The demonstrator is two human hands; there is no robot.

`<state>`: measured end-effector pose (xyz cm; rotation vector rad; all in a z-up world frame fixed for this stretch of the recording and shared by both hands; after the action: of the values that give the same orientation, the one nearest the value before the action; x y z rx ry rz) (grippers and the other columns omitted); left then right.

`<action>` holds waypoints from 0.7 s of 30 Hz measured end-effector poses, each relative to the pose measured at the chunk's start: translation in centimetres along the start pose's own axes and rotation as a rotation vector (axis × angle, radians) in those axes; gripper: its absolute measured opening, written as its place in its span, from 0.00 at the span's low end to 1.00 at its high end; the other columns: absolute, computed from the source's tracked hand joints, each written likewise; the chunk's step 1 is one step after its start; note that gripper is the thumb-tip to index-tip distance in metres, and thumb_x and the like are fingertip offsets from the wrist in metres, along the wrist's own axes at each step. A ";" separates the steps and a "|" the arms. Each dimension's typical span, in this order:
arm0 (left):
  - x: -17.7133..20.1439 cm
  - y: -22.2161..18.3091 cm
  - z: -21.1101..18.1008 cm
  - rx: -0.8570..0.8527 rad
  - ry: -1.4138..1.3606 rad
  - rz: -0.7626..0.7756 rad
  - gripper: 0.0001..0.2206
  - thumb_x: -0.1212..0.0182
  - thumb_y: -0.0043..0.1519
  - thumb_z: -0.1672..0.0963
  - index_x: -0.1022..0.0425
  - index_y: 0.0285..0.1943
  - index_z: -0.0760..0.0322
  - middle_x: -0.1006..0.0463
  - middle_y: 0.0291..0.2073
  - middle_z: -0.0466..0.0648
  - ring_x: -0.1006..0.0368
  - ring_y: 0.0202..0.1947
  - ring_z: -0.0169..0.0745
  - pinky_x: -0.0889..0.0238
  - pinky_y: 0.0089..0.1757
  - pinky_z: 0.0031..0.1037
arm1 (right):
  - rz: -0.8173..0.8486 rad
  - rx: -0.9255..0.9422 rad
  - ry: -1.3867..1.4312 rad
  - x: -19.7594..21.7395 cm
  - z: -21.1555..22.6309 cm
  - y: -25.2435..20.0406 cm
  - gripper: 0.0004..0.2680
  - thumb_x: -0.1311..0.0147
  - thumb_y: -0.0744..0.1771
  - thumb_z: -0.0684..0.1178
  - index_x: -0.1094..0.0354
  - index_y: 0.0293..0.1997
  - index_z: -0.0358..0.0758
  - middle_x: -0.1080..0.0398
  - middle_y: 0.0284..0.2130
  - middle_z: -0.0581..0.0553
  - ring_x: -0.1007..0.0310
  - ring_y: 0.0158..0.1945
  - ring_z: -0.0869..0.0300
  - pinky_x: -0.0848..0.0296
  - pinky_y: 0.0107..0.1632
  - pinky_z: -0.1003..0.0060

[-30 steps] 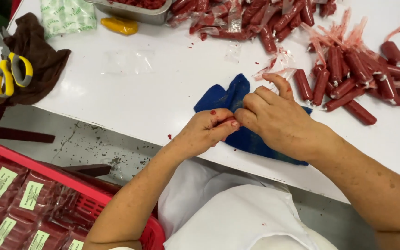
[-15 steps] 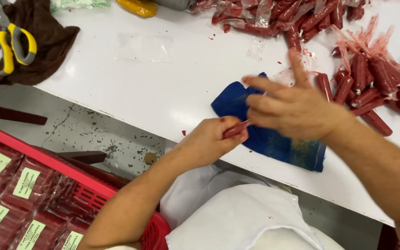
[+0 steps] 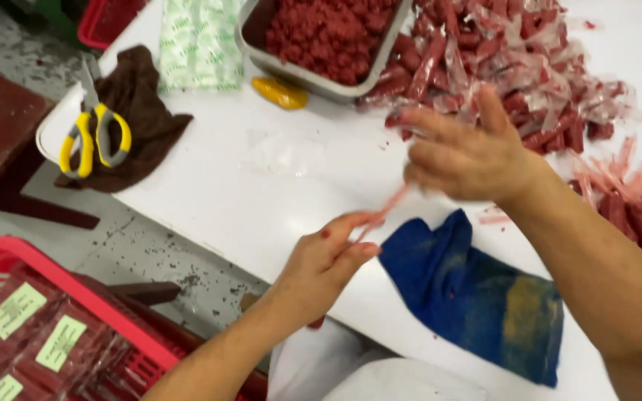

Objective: The person repeatedly picks up small sausages from a pile on a white table, places them into clear plastic bags, and ties the bags shut by hand. The person uses a blue cloth to wipe the sausages and their hands during the process. Finished packages are placed into a red basket.

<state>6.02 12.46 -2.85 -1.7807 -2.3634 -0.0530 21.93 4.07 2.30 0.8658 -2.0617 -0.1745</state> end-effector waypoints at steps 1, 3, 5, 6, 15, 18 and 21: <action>0.2 -0.4 0.4 -0.007 0.008 -0.002 0.20 0.47 0.62 0.49 0.29 0.62 0.56 0.18 0.55 0.44 0.23 0.47 0.30 0.36 0.49 0.21 | -0.007 -0.001 -0.008 -2.3 -2.2 2.7 0.18 0.64 0.75 0.61 0.43 0.68 0.41 0.40 0.69 0.38 0.44 0.73 0.57 0.83 0.76 0.44; 0.3 -1.2 1.6 0.025 -0.137 -0.003 0.12 0.47 0.66 0.52 0.19 0.47 0.56 0.16 0.40 0.41 0.25 0.40 0.28 0.35 0.42 0.18 | -0.769 -1.073 0.969 -6.2 -14.1 2.3 0.06 0.50 0.59 0.30 0.39 0.30 0.34 0.38 0.26 0.47 0.39 0.28 0.61 0.41 0.32 0.64; 1.4 -0.1 -0.4 -0.102 -0.015 -0.061 0.11 0.48 0.67 0.54 0.20 0.46 0.60 0.20 0.32 0.42 0.29 0.32 0.31 0.37 0.36 0.22 | -0.224 -0.894 0.654 -9.9 -10.8 4.9 0.26 0.51 0.64 0.26 0.61 0.51 0.61 0.58 0.53 0.46 0.58 0.56 0.53 0.59 0.53 0.43; 1.8 0.0 -1.8 -0.228 0.100 -0.108 0.10 0.49 0.68 0.56 0.22 0.44 0.65 0.24 0.25 0.43 0.34 0.23 0.35 0.39 0.29 0.27 | 0.298 -0.674 0.310 -13.2 -7.8 5.7 0.46 0.52 0.70 0.22 0.83 0.73 0.88 0.78 0.79 0.45 0.77 0.83 0.45 0.78 0.75 0.22; -0.1 5.8 -3.4 -0.386 -0.461 -0.284 0.09 0.45 0.62 0.56 0.23 0.36 0.66 0.21 0.47 0.51 0.28 0.24 0.36 0.45 0.25 0.20 | -0.322 -0.923 1.515 -1.9 3.6 0.1 0.11 0.62 0.73 0.55 0.30 0.49 0.49 0.45 0.69 0.25 0.56 0.79 0.39 0.72 0.80 0.45; -2.8 4.0 -1.5 -0.348 -0.540 -0.164 0.06 0.44 0.63 0.59 0.26 0.33 0.61 0.27 0.30 0.43 0.40 0.25 0.30 0.45 0.28 0.20 | -0.004 -0.755 1.157 3.1 3.4 -0.1 0.22 0.76 0.71 0.61 0.35 0.29 0.40 0.34 0.59 0.40 0.62 0.78 0.34 0.96 0.68 0.31; -4.8 0.2 -3.5 -0.463 -0.044 -0.128 0.09 0.49 0.69 0.57 0.26 0.37 0.64 0.24 0.31 0.45 0.29 0.32 0.37 0.35 0.39 0.25 | 0.158 -0.698 1.036 5.6 4.9 -3.2 0.14 0.70 0.70 0.50 0.35 0.31 0.41 0.33 0.61 0.43 0.66 0.78 0.32 0.97 0.66 0.33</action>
<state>7.91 7.49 -0.23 -1.8147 -2.6541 -0.6322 17.68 -2.79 1.73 0.2342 -0.9650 -0.2646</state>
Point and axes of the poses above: each hand's wrist, its own y-axis towards the middle knuckle, its own x-axis out of the back of the hand, z = x × y, the point moved 8 cm from there along y, towards the middle knuckle
